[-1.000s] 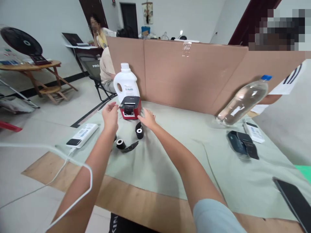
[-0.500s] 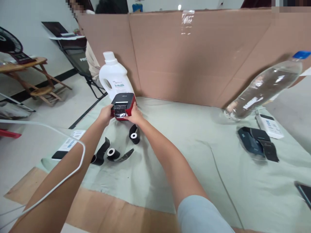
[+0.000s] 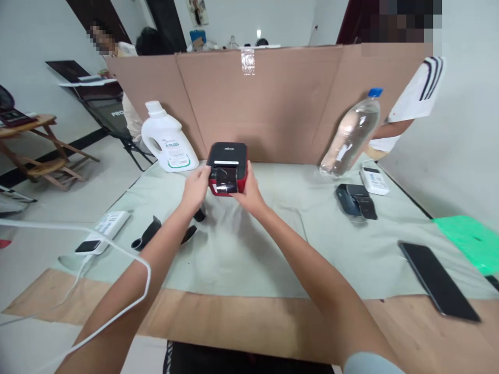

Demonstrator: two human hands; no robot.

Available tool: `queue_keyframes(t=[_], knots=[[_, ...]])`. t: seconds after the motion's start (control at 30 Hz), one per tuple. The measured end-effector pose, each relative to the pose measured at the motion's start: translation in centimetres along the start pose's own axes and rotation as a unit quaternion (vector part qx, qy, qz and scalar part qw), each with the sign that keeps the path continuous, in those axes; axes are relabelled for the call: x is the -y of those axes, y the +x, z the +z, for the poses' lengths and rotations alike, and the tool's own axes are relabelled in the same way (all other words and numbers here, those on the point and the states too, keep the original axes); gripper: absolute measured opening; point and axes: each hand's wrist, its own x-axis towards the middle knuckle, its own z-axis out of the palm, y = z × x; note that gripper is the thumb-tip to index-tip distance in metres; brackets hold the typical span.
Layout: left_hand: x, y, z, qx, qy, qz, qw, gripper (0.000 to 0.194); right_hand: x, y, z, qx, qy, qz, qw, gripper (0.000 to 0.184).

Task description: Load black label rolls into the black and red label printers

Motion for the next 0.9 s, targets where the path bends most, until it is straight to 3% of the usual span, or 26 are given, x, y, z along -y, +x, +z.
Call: queue_keyframes(t=[0.13, 0.3, 0.67, 0.9], knots=[[-2.8, -7.1, 3.4, 0.052, -0.023, -0.012, 0.998, 0.046, 2.9, -7.7, -4.6, -0.068, -0.067, 0.055, 0.994, 0.123], [-2.7, -11.7, 5.3, 0.071, -0.027, -0.037, 0.996, 0.044, 3.7, -13.2, -5.3, -0.087, -0.078, 0.077, 0.990, 0.110], [-0.2, -13.3, 5.9, 0.032, -0.015, -0.060, 0.998, 0.043, 3.5, -14.2, -4.0, -0.092, -0.075, 0.058, 0.991, 0.097], [0.4, -13.1, 5.9, 0.013, -0.068, -0.080, 0.994, 0.040, 3.8, -14.3, -4.0, -0.082, -0.102, 0.092, 0.987, 0.098]])
